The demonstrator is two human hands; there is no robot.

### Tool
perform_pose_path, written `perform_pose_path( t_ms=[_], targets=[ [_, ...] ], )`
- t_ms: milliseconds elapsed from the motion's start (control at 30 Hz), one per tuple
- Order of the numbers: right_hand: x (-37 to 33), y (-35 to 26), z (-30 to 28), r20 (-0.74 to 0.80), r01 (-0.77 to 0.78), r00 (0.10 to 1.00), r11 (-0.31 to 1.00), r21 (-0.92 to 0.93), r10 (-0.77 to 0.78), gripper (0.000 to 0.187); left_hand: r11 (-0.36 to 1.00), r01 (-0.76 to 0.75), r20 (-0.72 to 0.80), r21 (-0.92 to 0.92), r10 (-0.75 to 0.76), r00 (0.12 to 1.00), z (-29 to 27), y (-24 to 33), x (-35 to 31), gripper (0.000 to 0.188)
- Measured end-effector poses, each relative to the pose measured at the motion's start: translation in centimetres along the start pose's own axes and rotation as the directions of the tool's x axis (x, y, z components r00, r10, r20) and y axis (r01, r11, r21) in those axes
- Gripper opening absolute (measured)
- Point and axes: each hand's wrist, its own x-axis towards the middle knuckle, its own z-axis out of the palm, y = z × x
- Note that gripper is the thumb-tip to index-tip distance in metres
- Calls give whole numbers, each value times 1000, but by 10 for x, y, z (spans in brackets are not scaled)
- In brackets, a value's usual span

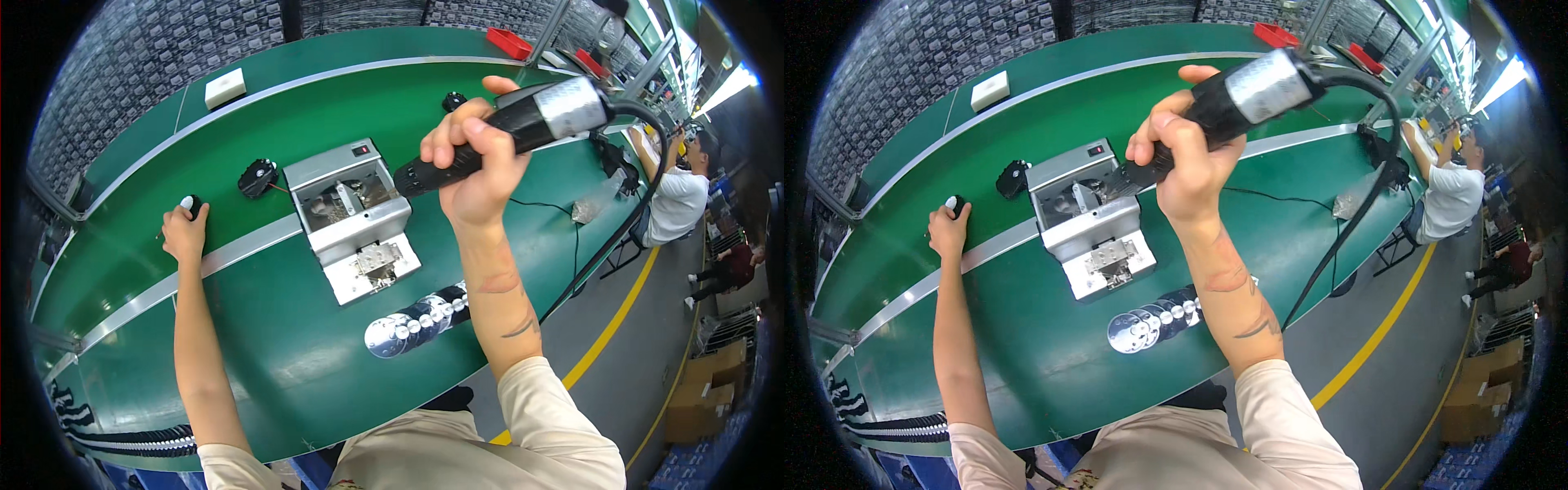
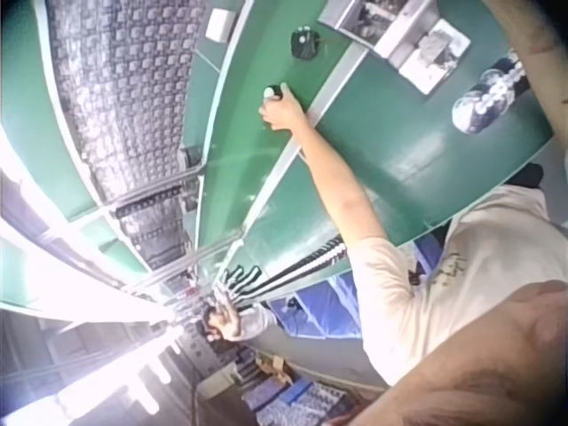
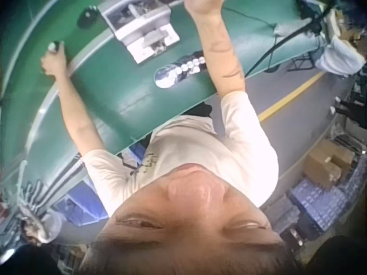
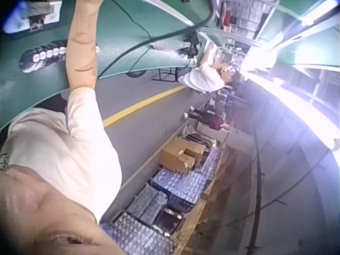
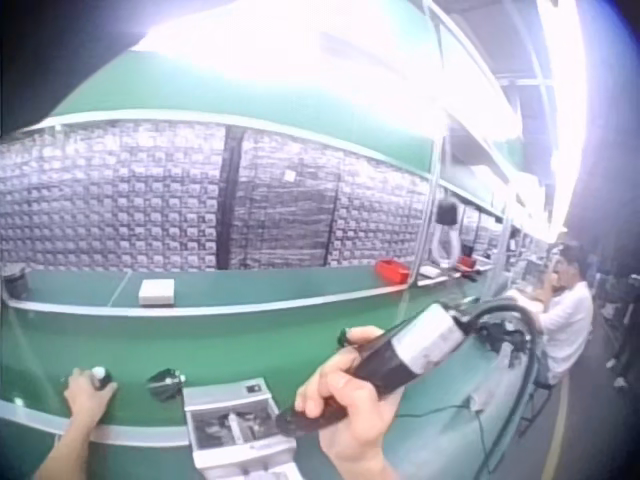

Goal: Using an electric screwdriver to secure small cooling fans onto a mounting strip on an assembly line conveyor belt.

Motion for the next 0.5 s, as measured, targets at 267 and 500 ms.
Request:
perform_pose_path(
  t_ms=[267, 500],
  targets=[
    [-34, -43, 1, 94, -78, 993, 988, 135, 66, 51, 977, -12, 76, -213, 29, 997, -6, -9, 13, 36],
    [-61, -57, -29, 249, -234, 947, 968, 91, 206, 50, 472, 368, 508, -801, 211, 835, -117, 14, -39, 28]
  ],
)
